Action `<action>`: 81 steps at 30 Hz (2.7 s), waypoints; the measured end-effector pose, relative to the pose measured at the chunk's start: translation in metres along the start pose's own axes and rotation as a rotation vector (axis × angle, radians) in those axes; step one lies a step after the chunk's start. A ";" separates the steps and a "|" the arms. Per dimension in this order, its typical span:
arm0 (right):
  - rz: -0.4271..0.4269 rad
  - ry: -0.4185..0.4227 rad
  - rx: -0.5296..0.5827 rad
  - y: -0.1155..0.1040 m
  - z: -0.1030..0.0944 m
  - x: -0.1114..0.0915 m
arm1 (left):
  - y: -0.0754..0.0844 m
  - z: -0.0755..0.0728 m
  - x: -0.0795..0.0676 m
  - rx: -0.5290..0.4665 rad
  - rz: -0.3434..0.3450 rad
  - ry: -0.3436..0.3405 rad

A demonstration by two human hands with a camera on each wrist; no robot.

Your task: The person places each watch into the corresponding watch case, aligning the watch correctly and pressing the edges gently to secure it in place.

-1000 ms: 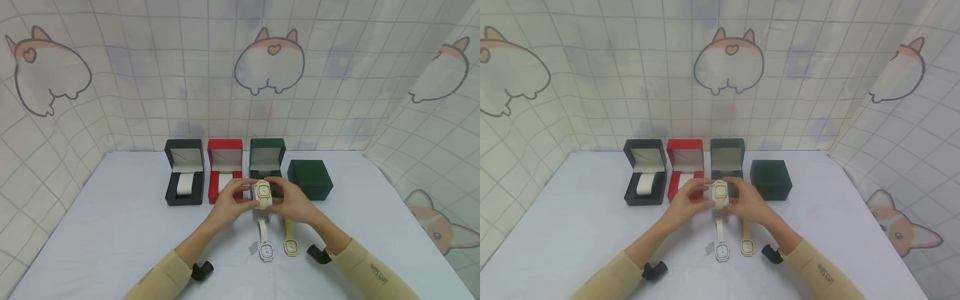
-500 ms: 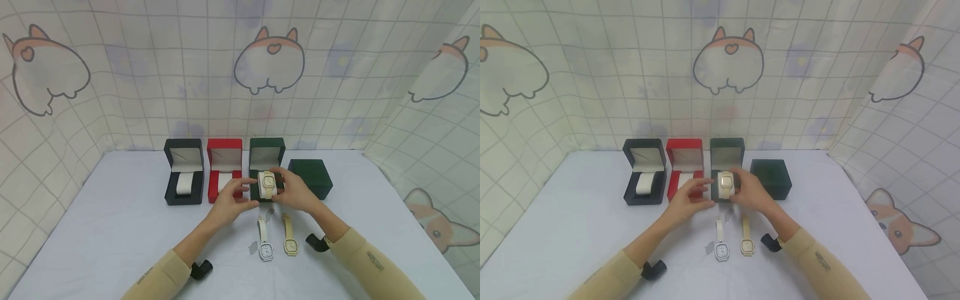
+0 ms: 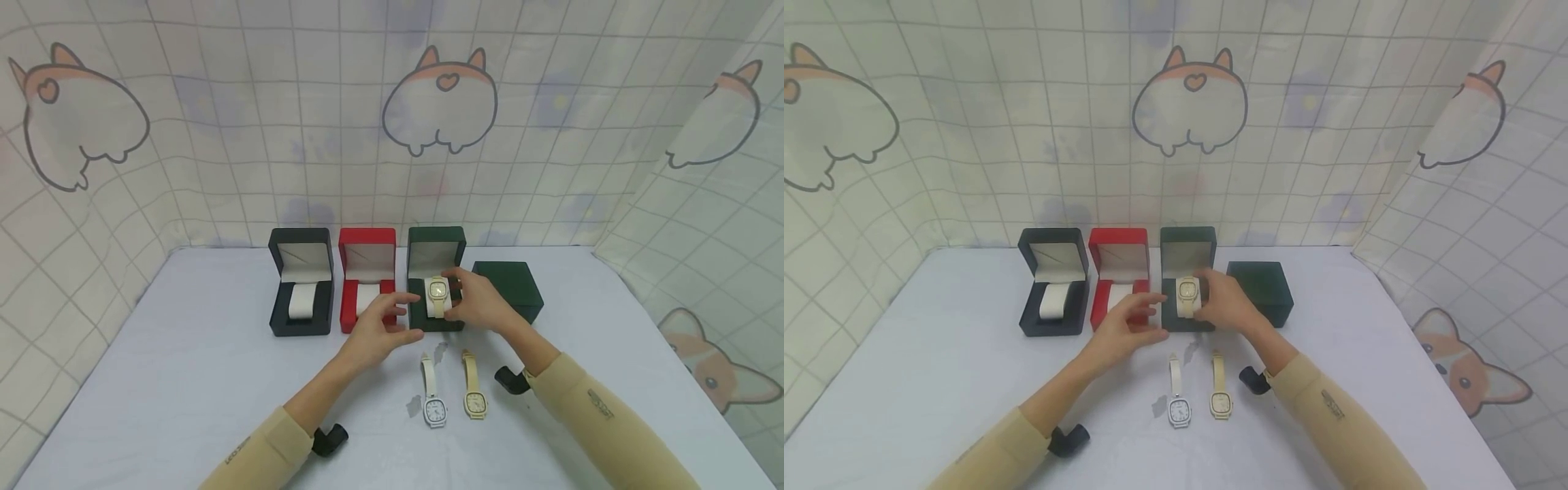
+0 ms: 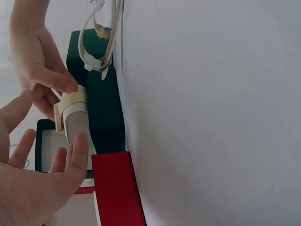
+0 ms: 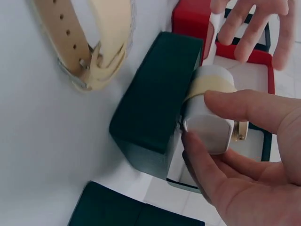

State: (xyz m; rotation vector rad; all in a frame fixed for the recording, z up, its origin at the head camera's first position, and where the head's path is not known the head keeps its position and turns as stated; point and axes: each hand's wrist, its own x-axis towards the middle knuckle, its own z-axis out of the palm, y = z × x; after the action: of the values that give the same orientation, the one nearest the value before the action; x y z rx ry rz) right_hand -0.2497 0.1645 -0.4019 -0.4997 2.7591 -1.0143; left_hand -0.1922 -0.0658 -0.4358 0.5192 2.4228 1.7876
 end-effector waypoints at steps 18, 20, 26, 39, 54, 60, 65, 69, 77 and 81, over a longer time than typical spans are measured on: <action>-0.017 -0.055 -0.077 0.012 0.003 0.019 | -0.003 0.002 0.006 -0.009 -0.039 -0.007; -0.019 -0.050 -0.093 0.013 0.005 0.020 | -0.004 0.003 0.007 -0.009 -0.051 -0.008; -0.045 -0.016 -0.135 0.013 0.009 0.021 | -0.004 0.004 0.008 -0.009 -0.076 -0.016; -0.034 -0.078 -0.138 0.005 0.003 0.014 | -0.002 0.003 0.012 0.023 -0.055 -0.019; -0.047 -0.048 -0.085 0.001 -0.022 0.008 | 0.009 -0.005 0.031 0.091 -0.015 0.013; -0.073 -0.016 -0.089 0.003 -0.043 0.006 | 0.019 -0.010 0.040 0.150 0.059 0.023; -0.080 0.028 -0.081 0.002 -0.057 0.006 | 0.031 -0.016 0.049 0.234 0.154 0.035; -0.039 0.053 -0.045 0.002 -0.065 0.009 | 0.041 -0.021 0.058 0.291 0.175 0.040; 0.010 0.086 -0.011 -0.004 -0.077 0.019 | 0.056 -0.029 0.068 0.419 0.096 0.055; 0.008 0.091 -0.001 -0.008 -0.079 0.025 | 0.063 -0.031 0.071 0.454 0.070 0.043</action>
State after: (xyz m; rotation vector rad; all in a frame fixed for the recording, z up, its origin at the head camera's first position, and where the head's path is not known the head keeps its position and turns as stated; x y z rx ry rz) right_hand -0.2915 0.1968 -0.3374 -0.4532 2.8389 -1.0594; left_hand -0.2533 -0.0548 -0.3580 0.6107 2.8820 1.2708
